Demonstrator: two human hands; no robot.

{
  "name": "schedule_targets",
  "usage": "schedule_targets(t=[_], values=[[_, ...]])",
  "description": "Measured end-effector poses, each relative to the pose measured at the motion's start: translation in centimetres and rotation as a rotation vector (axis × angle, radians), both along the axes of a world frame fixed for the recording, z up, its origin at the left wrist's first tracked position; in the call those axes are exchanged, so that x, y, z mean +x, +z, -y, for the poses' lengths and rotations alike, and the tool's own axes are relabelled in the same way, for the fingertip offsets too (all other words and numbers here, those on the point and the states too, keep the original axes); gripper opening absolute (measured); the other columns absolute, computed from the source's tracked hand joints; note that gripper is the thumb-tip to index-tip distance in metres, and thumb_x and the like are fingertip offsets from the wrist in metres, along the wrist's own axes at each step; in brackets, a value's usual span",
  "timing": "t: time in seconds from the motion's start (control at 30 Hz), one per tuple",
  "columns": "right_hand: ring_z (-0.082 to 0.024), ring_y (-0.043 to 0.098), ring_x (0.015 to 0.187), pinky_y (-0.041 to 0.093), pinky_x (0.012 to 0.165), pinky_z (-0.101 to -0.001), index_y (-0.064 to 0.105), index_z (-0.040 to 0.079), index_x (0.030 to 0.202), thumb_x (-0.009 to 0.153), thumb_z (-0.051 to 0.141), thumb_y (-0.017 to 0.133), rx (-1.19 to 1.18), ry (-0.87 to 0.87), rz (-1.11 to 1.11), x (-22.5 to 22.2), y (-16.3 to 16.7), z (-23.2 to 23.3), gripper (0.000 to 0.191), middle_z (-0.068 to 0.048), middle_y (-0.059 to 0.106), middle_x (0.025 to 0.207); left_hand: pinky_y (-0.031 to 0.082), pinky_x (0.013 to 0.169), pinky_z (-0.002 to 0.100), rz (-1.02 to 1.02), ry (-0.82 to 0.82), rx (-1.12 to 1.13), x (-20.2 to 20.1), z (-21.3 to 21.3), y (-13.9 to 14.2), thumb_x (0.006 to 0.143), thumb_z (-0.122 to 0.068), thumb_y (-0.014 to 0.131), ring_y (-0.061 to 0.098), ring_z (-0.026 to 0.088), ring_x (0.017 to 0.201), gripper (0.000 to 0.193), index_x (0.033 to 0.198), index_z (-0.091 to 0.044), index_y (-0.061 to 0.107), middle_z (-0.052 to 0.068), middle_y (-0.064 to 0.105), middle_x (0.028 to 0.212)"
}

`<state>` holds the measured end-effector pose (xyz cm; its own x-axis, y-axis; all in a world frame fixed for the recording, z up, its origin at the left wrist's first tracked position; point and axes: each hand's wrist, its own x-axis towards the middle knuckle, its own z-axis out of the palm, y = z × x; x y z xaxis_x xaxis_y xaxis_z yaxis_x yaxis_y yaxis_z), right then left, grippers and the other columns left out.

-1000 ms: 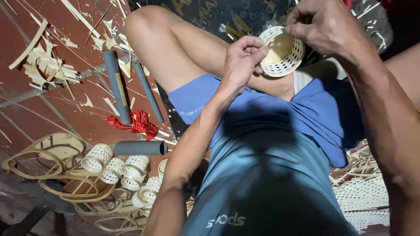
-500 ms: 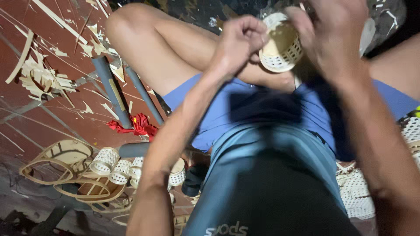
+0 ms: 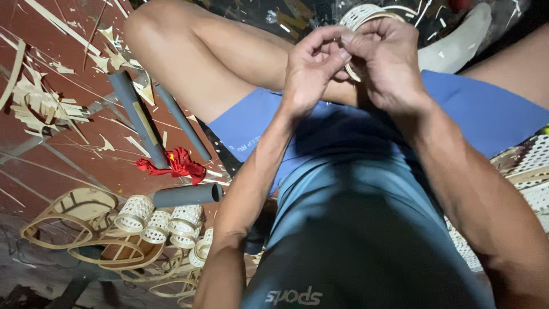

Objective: The person sits on the floor assembling small woven bamboo baskets. They fit a woven cylindrical body onto a round base, squeeze glue from a bottle along the rim, press the parts together, and handle finished baskets and loose woven strips around them.

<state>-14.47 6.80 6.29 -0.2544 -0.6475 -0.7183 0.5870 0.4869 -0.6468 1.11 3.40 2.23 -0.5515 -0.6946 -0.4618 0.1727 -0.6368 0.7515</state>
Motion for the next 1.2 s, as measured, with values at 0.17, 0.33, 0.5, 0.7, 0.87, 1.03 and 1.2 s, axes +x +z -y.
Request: schedule_targets(t=[0.17,0.33,0.5,0.7,0.87,1.03,1.2], values=[[-0.014,0.068,0.075,0.058,0.068,-0.0256,0.066,-0.007,0.101,0.099,-0.006,0.076,-0.073,-0.01,-0.017,0.7,0.4,0.6,0.01,-0.009,0.069,0.088,0.059,0.073,0.025,0.01,-0.004,0.008,0.7,0.7,0.2,0.102,0.002,0.069,0.061,0.008,0.082,0.029,0.131,0.003,0.065,0.001,0.063,0.093],[-0.014,0.067,0.07,0.057,0.062,-0.026,0.065,-0.007,0.096,0.099,-0.004,0.072,-0.063,0.01,0.051,0.9,-0.5,0.0,0.009,-0.01,0.068,0.083,0.06,0.072,0.026,0.02,0.02,0.021,0.9,0.7,0.0,0.1,0.001,0.069,0.063,0.008,0.082,0.027,0.127,0.003,0.066,0.003,0.068,0.095],[-0.014,0.066,0.072,0.057,0.065,-0.0263,0.065,-0.007,0.097,0.099,-0.005,0.072,-0.118,0.018,0.058,1.0,-0.4,-0.1,0.008,-0.009,0.067,0.085,0.06,0.07,0.026,0.042,0.011,0.021,1.0,0.4,0.0,0.099,0.002,0.071,0.063,0.009,0.077,0.028,0.127,0.004,0.067,0.003,0.066,0.091],[-0.012,0.065,0.079,0.053,0.07,-0.0259,0.07,-0.003,0.105,0.099,0.007,0.069,-0.079,0.404,-0.248,-2.3,6.1,0.2,0.011,-0.003,0.069,0.089,0.057,0.065,0.025,0.002,0.011,0.111,0.5,0.9,0.2,0.096,0.002,0.073,0.064,0.011,0.072,0.031,0.126,0.005,0.065,0.003,0.065,0.084],[-0.025,0.069,0.087,0.055,0.078,-0.0365,0.075,-0.004,0.118,0.109,0.007,0.065,-0.52,0.907,-1.285,-6.4,7.9,1.9,0.017,-0.016,0.073,0.101,0.055,0.064,0.024,0.018,-0.014,0.1,0.1,1.1,0.4,0.096,0.001,0.074,0.062,0.01,0.069,0.03,0.125,0.006,0.066,0.002,0.064,0.081],[-0.028,0.068,0.073,0.055,0.067,-0.0401,0.073,0.002,0.109,0.107,0.016,0.064,-0.225,1.168,-0.897,-8.1,3.5,6.0,0.017,-0.017,0.072,0.086,0.053,0.062,0.024,0.001,-0.015,0.161,-0.5,2.1,0.0,0.095,0.002,0.074,0.061,0.008,0.068,0.031,0.124,0.006,0.065,0.001,0.063,0.081],[-0.03,0.068,0.07,0.054,0.062,-0.0435,0.076,0.004,0.116,0.106,0.023,0.066,-0.229,1.205,-1.056,-8.6,2.6,6.3,0.024,-0.017,0.074,0.091,0.055,0.064,0.024,-0.012,-0.081,0.171,-1.1,4.0,0.5,0.097,0.0,0.074,0.063,0.009,0.071,0.03,0.126,0.003,0.065,0.002,0.064,0.083]])
